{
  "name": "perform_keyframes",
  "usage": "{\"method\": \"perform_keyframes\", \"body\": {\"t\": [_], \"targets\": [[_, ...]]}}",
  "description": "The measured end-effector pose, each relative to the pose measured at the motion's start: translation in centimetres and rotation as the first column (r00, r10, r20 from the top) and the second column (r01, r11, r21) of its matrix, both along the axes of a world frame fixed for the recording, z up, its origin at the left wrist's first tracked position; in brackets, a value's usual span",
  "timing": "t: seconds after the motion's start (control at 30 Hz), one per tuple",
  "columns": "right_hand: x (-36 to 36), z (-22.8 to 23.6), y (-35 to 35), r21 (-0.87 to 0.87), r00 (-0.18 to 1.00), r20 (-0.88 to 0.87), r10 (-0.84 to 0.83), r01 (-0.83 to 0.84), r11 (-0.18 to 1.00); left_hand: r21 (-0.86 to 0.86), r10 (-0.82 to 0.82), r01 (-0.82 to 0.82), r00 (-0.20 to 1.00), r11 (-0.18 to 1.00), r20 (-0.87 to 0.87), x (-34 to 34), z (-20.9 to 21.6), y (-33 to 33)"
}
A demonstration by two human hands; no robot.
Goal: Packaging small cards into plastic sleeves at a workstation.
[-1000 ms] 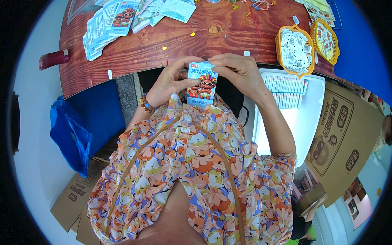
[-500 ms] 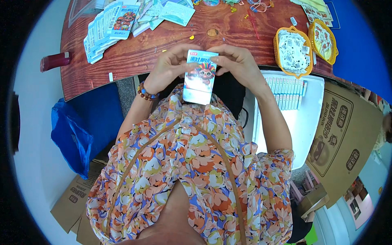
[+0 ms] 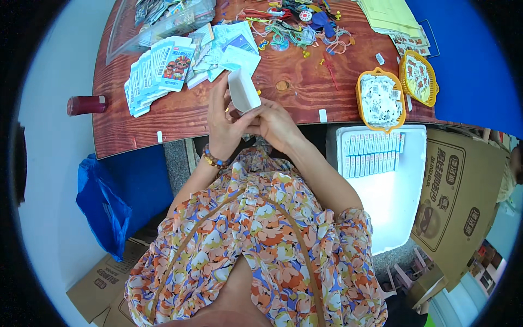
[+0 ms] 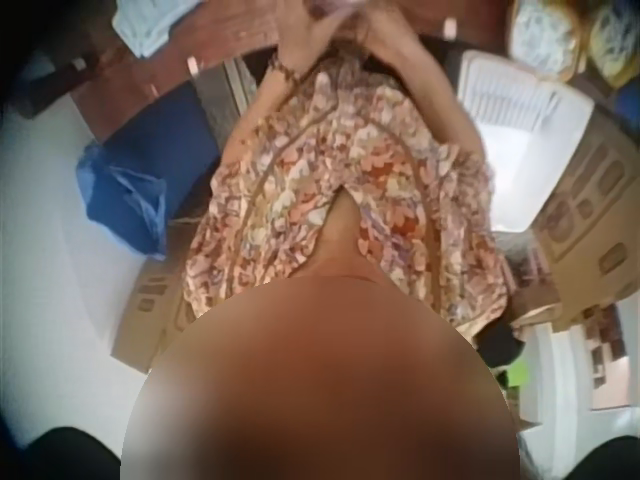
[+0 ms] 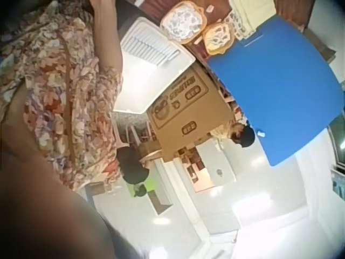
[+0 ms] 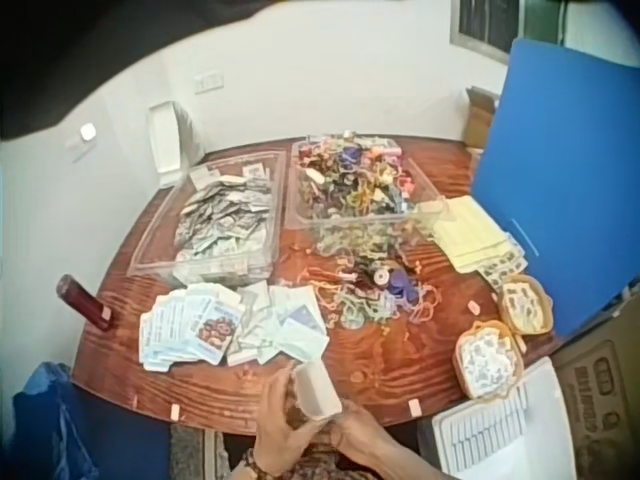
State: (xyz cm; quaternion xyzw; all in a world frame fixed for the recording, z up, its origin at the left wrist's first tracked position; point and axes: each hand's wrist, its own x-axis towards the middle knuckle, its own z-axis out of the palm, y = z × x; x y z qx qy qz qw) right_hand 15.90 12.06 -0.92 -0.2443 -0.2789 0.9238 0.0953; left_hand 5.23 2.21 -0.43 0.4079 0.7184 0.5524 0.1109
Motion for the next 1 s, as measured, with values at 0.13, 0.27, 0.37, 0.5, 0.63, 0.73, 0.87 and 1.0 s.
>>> {"method": "perform_keyframes", "body": {"t": [0.13,0.27,0.37,0.5,0.63,0.73,0.87,1.0], "targets": [[-1.3,-0.9,3.8,0.569,0.976,0.219,-0.008,-0.122,0.814,-0.103,-0.008,0.001,0.998,0.995,-0.067,-1.7,0.3,-1.7],[-3.7,-0.6,9.9,0.911,0.905,0.34,-0.255,-0.249,0.33,-0.145,-0.019,-0.001,0.99,0.989,-0.138,-2.4,0.1,-3.0],[-5.5,-1.3,11.5,0.964,0.921,0.245,-0.303,-0.265,-0.025,-0.154,0.016,-0.035,0.992,0.987,-0.123,-2.3,-0.2,-3.3],[-7.8,-1.0,8.5,0.814,0.87,0.335,-0.363,-0.461,-0.354,-0.173,0.059,-0.092,0.981,0.981,-0.185,-2.7,-0.1,-3.4],[-8.1,-1.7,8.6,0.842,0.844,0.368,-0.39,-0.48,-0.245,-0.208,0.098,-0.149,0.966,0.967,-0.24,-3.6,-0.5,-3.7],[-7.9,-0.8,8.6,0.879,0.837,0.428,-0.341,-0.473,-0.057,-0.236,0.108,-0.174,0.957,0.956,-0.268,-4.4,-0.8,-4.1],[-5.7,-1.6,10.3,0.901,0.962,0.013,-0.274,0.107,0.421,-0.238,0.088,-0.165,0.949,0.957,-0.302,-4.6,-0.5,-3.3],[-2.7,3.8,10.2,0.849,0.959,-0.022,-0.281,0.167,0.502,-0.266,0.054,-0.167,0.922,0.95,-0.384,-4.9,-0.2,-2.8]]}}
